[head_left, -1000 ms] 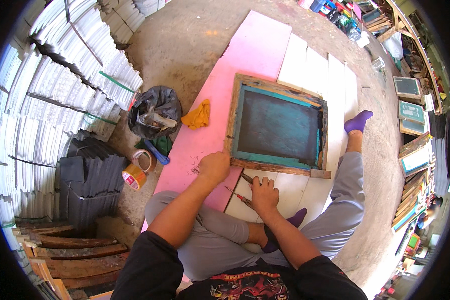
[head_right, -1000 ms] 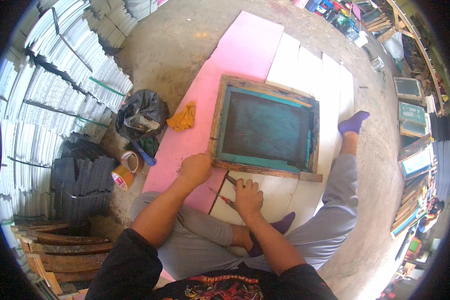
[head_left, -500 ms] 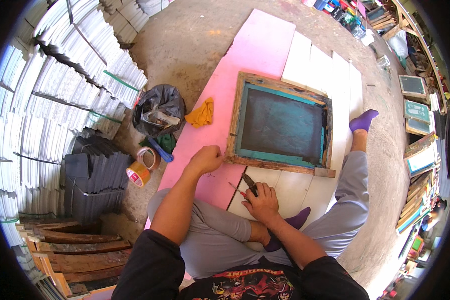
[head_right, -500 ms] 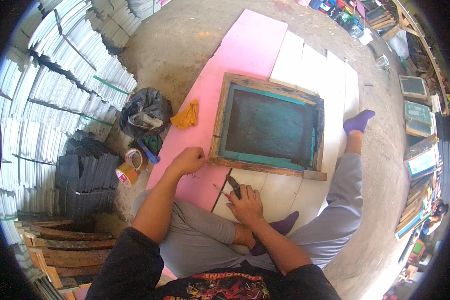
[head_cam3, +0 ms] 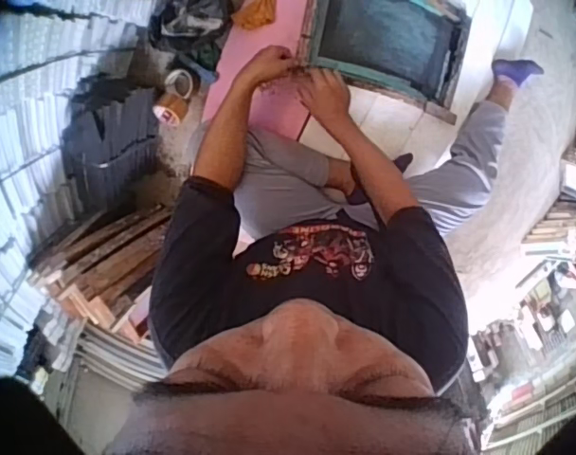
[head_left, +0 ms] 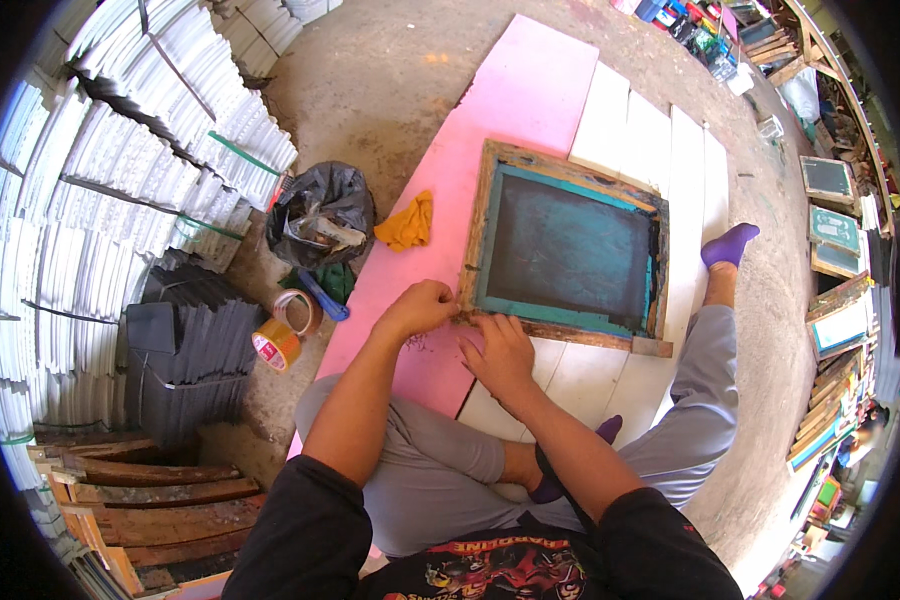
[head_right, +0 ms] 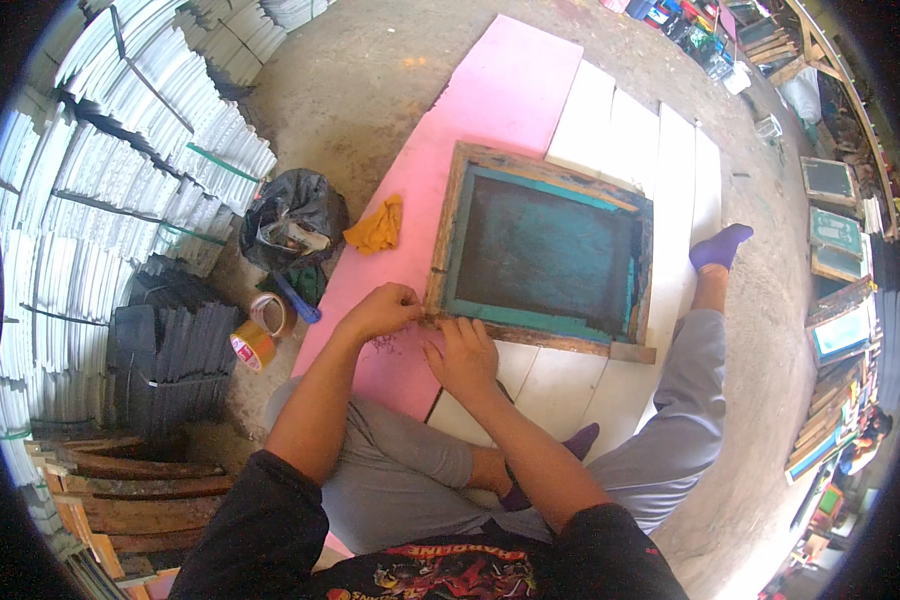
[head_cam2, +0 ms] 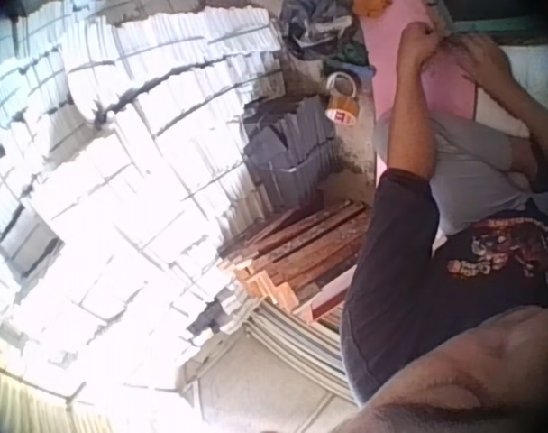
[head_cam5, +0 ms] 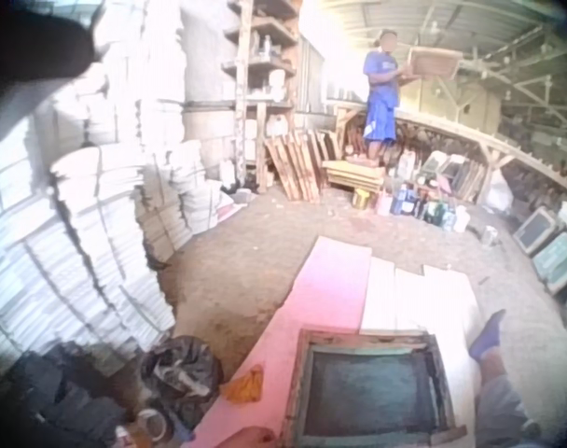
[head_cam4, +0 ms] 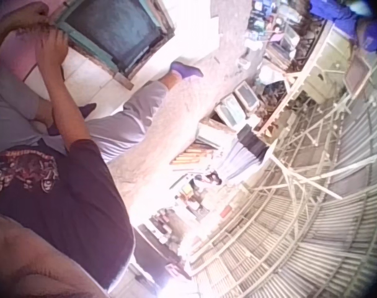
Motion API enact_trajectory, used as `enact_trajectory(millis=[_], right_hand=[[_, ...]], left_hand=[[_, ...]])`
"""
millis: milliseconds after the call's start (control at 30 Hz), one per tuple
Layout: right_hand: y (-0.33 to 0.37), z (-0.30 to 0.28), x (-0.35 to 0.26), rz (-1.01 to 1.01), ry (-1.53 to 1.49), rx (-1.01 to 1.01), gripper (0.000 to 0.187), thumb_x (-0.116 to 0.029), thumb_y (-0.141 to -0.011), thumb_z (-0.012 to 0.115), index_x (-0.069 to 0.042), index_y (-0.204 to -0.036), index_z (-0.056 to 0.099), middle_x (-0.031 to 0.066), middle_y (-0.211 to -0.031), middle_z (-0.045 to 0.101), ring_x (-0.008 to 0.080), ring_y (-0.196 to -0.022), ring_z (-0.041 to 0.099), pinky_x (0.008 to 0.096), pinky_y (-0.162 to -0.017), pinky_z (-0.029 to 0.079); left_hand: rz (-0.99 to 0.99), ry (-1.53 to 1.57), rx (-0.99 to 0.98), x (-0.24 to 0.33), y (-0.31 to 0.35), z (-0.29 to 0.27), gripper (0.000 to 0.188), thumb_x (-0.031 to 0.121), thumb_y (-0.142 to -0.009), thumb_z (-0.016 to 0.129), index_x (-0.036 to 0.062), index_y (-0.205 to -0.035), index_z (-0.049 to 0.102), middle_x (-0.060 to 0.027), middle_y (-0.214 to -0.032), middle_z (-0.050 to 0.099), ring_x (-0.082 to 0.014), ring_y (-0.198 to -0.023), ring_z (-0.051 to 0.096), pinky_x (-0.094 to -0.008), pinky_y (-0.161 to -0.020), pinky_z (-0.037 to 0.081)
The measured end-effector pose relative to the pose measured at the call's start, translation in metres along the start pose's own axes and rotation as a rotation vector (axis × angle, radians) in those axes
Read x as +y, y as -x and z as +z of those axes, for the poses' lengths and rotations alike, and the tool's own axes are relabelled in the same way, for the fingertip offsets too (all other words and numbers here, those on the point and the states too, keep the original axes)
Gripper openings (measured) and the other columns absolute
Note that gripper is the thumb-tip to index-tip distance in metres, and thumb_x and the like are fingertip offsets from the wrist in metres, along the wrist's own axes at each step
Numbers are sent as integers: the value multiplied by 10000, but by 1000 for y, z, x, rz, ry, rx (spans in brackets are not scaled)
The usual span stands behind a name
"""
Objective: The person sits on the floor and uses a chisel to scrape the edges of a wooden frame. The person repeatedly scrapes along the frame's perimeter, removing material and debris.
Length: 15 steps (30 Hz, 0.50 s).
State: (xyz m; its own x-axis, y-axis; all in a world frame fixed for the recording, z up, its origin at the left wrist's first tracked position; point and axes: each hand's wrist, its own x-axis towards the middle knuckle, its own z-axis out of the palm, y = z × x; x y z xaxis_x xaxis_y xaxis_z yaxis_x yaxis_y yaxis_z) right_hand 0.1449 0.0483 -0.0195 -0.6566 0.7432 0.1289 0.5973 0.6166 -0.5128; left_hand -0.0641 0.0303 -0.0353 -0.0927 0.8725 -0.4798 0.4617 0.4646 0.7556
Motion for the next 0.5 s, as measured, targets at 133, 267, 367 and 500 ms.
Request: enact_trajectory(millis=[133,267,367,500], right_hand=[[-25,25,-8,106,54,23,287,-240,-819,760,-80,-1045,685,102,-957,665,321,-944,643,454,-776,543],[-29,34,-11,135,77,29,220,-211,-825,748,-81,-991,682,94,-950,670,321,-925,653,460,-751,550],[-29,38,-9,146,60,46,189,-200,-838,738,-75,-968,683,95,-933,665,322,-922,654,469,-746,552],[-26,40,-6,119,76,56,158,-188,-856,722,-70,-953,680,103,-906,652,323,-917,653,458,-726,554]], left_hand=[[-33,25,-41,4,2,-4,314,256,-899,703,-54,-937,730,-181,-828,732,-245,-760,708,-397,-711,560],[-34,58,-42,-2,-2,-6,285,234,-912,695,-46,-938,739,-163,-800,734,-230,-697,698,-370,-662,556],[-68,102,8,1,-6,-5,250,207,-916,696,-39,-932,741,-147,-782,733,-204,-653,684,-346,-617,545],[-46,206,90,5,-10,-4,207,171,-893,746,-32,-927,739,-129,-773,729,-180,-632,671,-338,-591,534]])
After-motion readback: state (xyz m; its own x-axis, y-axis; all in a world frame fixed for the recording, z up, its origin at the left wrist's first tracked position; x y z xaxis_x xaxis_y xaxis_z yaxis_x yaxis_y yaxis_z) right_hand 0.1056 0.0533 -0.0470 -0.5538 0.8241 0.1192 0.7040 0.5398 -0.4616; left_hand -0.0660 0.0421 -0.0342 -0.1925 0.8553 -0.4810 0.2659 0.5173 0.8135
